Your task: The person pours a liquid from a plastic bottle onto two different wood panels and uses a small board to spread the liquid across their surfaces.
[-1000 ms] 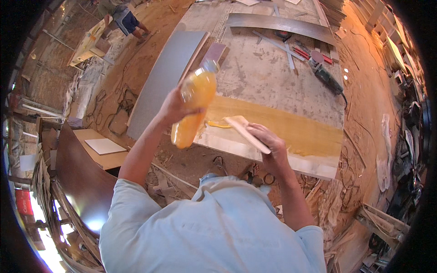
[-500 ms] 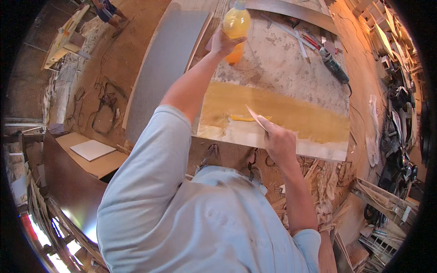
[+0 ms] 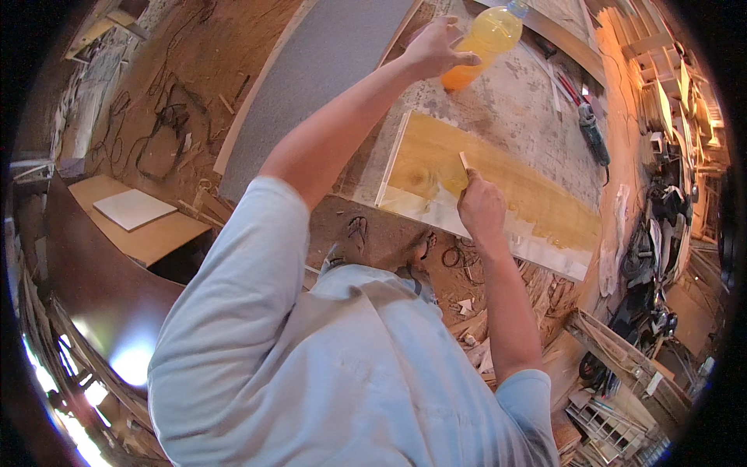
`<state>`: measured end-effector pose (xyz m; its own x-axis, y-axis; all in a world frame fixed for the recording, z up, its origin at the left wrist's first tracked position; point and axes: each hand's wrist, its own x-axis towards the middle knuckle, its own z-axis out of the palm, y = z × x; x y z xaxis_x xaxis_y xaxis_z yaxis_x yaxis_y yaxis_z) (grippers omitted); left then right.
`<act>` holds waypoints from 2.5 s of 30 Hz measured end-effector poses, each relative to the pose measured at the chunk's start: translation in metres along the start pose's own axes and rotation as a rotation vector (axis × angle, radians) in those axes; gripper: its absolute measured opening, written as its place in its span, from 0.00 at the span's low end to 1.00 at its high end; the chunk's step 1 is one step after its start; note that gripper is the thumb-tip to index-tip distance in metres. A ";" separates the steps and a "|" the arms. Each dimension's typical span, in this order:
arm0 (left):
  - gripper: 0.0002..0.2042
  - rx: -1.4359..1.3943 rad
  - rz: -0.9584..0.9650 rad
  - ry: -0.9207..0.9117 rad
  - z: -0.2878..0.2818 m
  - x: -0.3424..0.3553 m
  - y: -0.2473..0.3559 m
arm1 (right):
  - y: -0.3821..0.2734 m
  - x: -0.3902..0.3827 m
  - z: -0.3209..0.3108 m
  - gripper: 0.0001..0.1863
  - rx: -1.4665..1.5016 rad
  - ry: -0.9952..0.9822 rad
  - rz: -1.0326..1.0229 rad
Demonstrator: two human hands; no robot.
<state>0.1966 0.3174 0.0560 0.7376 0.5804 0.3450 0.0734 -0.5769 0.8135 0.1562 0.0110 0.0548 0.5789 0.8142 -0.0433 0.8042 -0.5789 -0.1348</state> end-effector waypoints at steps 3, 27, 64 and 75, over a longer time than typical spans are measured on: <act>0.41 -0.287 -0.052 0.074 -0.040 -0.060 0.009 | -0.015 -0.008 0.016 0.09 0.041 0.036 -0.112; 0.18 -0.581 -0.698 0.148 -0.061 -0.374 0.018 | 0.039 0.001 -0.019 0.16 -0.098 0.035 -0.080; 0.18 -0.630 -1.510 0.035 -0.061 -0.677 -0.215 | 0.130 -0.069 -0.058 0.24 0.005 -0.243 0.123; 0.18 -0.565 -1.469 0.330 0.011 -0.629 -0.121 | 0.185 -0.057 -0.035 0.26 0.007 -0.265 0.012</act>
<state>-0.2686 0.0158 -0.2644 0.0802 0.5485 -0.8323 0.2523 0.7966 0.5493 0.2767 -0.1437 0.0674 0.5326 0.7905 -0.3023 0.7957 -0.5894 -0.1394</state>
